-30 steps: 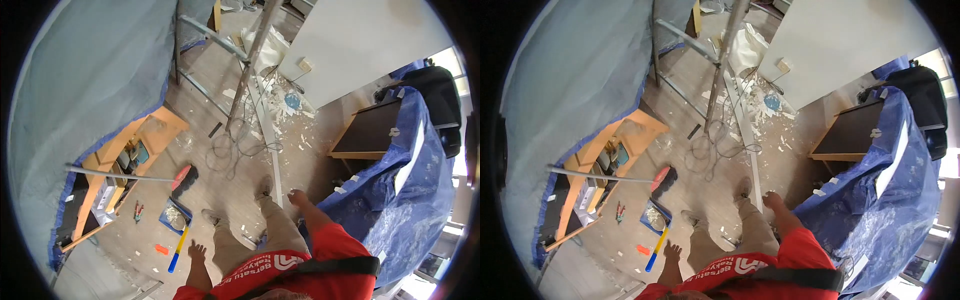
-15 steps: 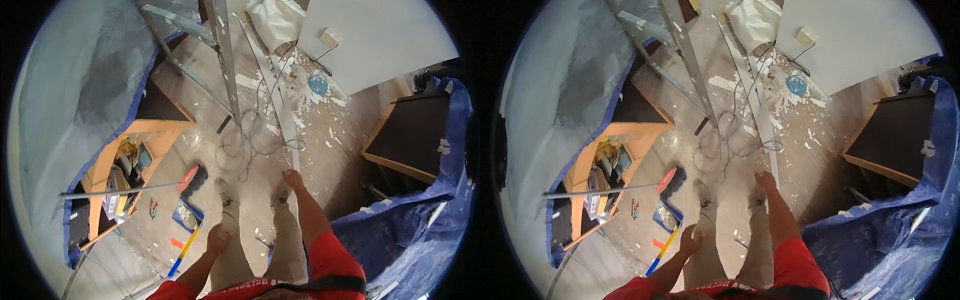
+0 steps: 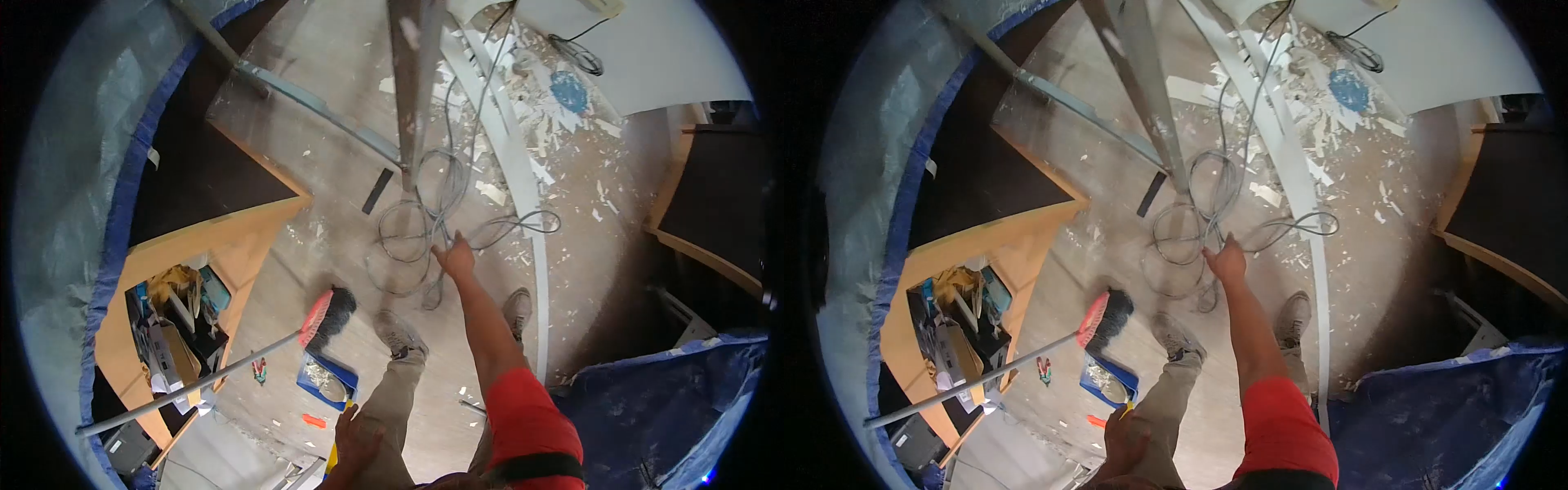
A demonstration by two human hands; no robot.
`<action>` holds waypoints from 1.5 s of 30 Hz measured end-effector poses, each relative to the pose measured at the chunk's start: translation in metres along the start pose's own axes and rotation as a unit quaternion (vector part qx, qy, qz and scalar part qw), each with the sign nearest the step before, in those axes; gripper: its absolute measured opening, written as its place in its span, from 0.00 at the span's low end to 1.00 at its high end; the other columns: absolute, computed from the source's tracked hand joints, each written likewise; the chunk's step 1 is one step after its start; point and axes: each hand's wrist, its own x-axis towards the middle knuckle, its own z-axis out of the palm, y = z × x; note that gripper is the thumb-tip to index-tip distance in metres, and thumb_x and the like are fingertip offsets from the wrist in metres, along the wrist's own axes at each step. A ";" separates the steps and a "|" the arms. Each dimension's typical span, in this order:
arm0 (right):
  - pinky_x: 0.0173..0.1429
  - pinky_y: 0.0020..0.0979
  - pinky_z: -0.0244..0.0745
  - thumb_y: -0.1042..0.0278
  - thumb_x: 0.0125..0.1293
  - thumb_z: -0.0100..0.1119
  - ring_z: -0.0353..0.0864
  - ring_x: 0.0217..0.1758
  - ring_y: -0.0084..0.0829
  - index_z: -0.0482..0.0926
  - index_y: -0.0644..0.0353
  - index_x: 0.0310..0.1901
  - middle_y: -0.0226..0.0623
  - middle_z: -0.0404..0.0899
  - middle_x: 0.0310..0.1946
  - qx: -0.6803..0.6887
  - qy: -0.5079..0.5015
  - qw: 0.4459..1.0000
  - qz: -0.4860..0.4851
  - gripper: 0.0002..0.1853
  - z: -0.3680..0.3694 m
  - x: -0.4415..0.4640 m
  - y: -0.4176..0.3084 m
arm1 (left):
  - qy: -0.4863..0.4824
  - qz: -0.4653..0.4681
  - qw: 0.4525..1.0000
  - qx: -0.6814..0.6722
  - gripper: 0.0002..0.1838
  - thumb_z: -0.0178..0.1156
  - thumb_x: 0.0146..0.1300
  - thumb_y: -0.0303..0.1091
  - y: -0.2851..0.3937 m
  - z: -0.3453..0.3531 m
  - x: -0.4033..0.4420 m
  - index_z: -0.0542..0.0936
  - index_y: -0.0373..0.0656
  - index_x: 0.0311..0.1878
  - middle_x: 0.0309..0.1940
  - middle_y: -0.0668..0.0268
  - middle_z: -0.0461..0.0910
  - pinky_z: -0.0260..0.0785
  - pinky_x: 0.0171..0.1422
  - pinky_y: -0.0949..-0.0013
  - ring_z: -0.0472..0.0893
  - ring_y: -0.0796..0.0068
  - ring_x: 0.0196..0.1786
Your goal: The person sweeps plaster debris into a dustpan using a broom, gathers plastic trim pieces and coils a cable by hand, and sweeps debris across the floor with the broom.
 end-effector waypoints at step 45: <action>0.56 0.43 0.71 0.60 0.57 0.63 0.76 0.51 0.52 0.72 0.69 0.56 0.55 0.77 0.48 0.206 0.087 0.973 0.060 0.28 -0.188 -0.054 0.132 | 0.007 -0.100 0.911 -0.400 0.15 0.56 0.67 0.38 0.272 0.012 0.280 0.73 0.41 0.52 0.20 0.75 0.66 0.65 0.24 0.77 0.66 0.86 0.21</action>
